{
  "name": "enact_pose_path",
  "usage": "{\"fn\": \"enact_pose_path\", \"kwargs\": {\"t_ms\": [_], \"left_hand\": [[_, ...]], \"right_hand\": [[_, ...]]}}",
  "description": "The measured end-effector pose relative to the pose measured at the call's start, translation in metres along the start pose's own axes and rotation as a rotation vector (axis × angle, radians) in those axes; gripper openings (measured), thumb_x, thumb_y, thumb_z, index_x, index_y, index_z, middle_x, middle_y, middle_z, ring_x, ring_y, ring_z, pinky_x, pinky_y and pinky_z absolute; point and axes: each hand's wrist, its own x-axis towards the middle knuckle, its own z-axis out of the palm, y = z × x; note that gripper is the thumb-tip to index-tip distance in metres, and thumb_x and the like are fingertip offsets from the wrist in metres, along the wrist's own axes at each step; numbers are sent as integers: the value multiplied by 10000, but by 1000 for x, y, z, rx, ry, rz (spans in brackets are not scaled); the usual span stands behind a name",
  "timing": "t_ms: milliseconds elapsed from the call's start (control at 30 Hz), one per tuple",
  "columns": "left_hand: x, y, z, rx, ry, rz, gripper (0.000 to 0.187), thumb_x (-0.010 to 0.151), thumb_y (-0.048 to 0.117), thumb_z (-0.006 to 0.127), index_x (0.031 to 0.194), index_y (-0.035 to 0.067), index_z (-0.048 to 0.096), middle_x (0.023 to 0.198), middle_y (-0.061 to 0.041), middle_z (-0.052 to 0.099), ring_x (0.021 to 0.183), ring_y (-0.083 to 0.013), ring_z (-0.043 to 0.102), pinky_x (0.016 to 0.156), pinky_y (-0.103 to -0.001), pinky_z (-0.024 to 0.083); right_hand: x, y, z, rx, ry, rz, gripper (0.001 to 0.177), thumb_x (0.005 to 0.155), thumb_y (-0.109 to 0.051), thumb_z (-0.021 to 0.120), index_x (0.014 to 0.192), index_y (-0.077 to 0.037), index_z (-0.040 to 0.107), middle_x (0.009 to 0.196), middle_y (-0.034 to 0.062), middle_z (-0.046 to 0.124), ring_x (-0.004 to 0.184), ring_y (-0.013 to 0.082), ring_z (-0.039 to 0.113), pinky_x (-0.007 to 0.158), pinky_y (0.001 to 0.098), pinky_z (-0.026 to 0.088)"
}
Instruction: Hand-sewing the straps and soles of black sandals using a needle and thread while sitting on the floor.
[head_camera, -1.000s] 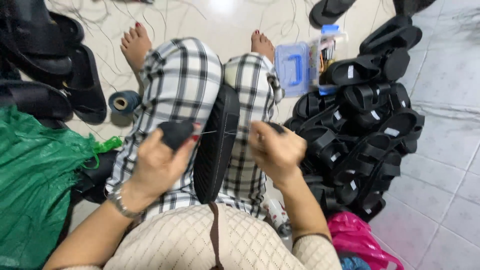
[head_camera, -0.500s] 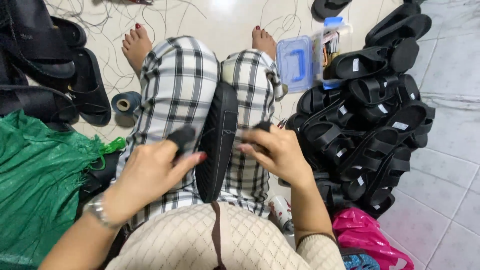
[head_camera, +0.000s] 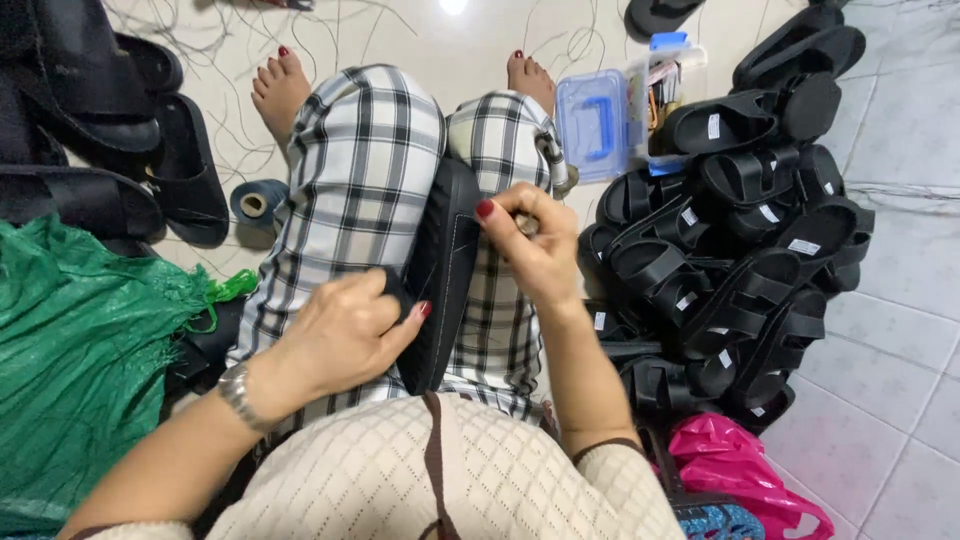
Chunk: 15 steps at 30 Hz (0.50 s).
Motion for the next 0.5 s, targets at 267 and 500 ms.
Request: {"fn": "enact_pose_path", "kwargs": {"t_ms": [267, 500], "left_hand": [[-6, -70, -89, -515, -850, -894, 177, 900, 210, 679, 931, 129, 833, 767, 28, 713, 656, -111, 589, 604, -255, 509], [71, -19, -109, 355, -98, -514, 694, 773, 379, 876, 1342, 72, 625, 1261, -236, 520, 1090, -381, 539, 997, -477, 425]], "right_hand": [[9, -26, -78, -611, -45, 129, 247, 1044, -125, 560, 1291, -136, 556, 984, 0, 633, 604, 47, 431, 500, 187, 354], [-15, -49, -59, -1076, -662, -291, 510, 1078, -150, 543, 1543, -294, 391, 744, -59, 544, 502, 144, 351, 463, 328, 319]]}}
